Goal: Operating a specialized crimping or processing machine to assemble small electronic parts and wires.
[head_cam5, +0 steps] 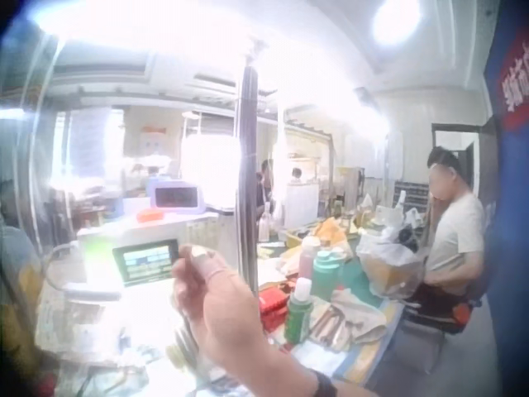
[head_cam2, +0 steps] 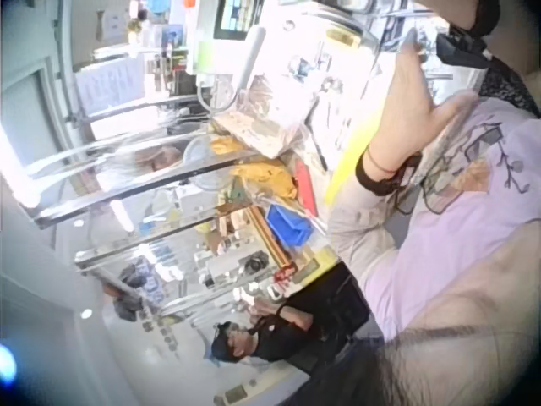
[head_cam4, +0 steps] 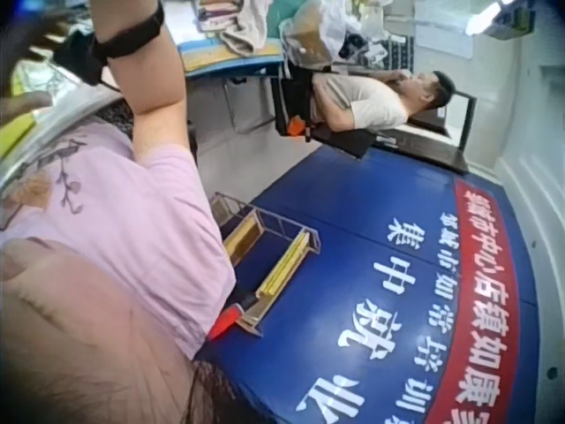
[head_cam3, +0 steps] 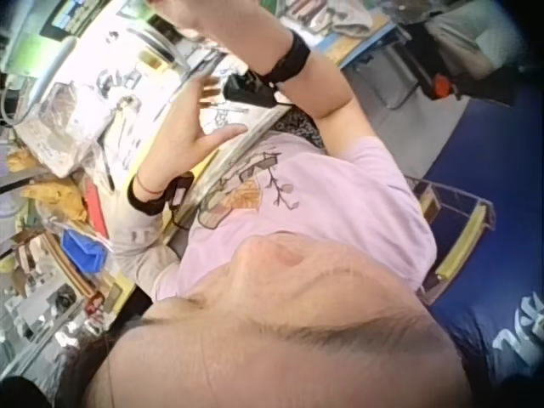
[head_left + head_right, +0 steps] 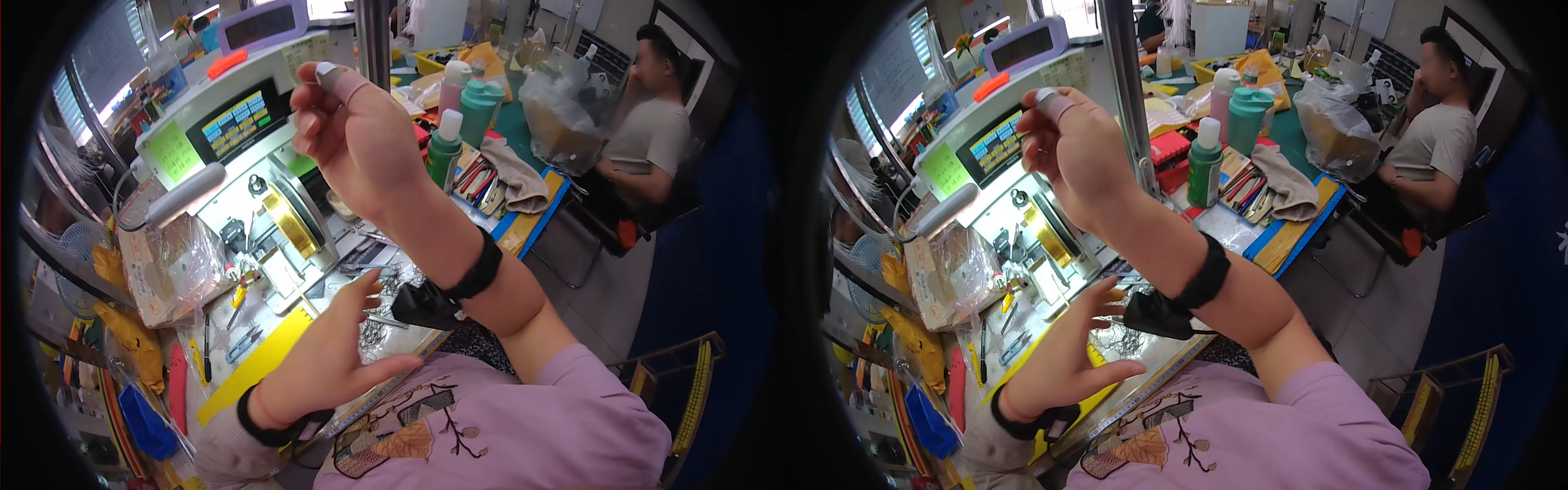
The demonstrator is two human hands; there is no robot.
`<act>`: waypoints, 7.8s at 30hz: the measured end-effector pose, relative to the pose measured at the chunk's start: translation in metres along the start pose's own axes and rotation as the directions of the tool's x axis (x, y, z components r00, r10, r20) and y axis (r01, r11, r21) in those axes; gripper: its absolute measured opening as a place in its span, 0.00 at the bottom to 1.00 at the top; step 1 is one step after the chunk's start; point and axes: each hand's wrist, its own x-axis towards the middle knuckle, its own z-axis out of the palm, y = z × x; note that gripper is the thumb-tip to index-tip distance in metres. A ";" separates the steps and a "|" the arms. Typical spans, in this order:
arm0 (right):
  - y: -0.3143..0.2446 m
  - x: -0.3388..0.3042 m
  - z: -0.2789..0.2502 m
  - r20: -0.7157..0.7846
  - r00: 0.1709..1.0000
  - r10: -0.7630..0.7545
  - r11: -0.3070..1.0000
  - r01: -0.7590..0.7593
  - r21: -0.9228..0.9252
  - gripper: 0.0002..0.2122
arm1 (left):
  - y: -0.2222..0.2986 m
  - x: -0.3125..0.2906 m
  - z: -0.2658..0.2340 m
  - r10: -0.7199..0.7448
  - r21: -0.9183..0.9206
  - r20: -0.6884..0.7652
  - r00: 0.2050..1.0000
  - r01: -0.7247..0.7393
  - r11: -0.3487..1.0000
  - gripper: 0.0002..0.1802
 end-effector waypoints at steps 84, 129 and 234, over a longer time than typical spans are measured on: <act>0.196 -0.048 -0.060 -0.088 0.914 0.397 0.915 -0.401 -0.038 0.19 | -0.166 -0.059 -0.107 -0.525 -0.605 -0.370 0.766 0.231 0.762 0.04; 0.146 -0.091 -0.110 0.500 0.713 0.491 -0.097 0.615 -0.782 0.04 | -0.127 -0.011 -0.115 -0.149 -0.385 -0.508 0.848 -0.068 0.920 0.06; 0.056 -0.032 -0.136 0.195 0.907 0.372 0.928 -0.365 -0.073 0.46 | -0.134 -0.046 -0.089 0.110 0.101 -0.476 0.873 -0.070 0.992 0.02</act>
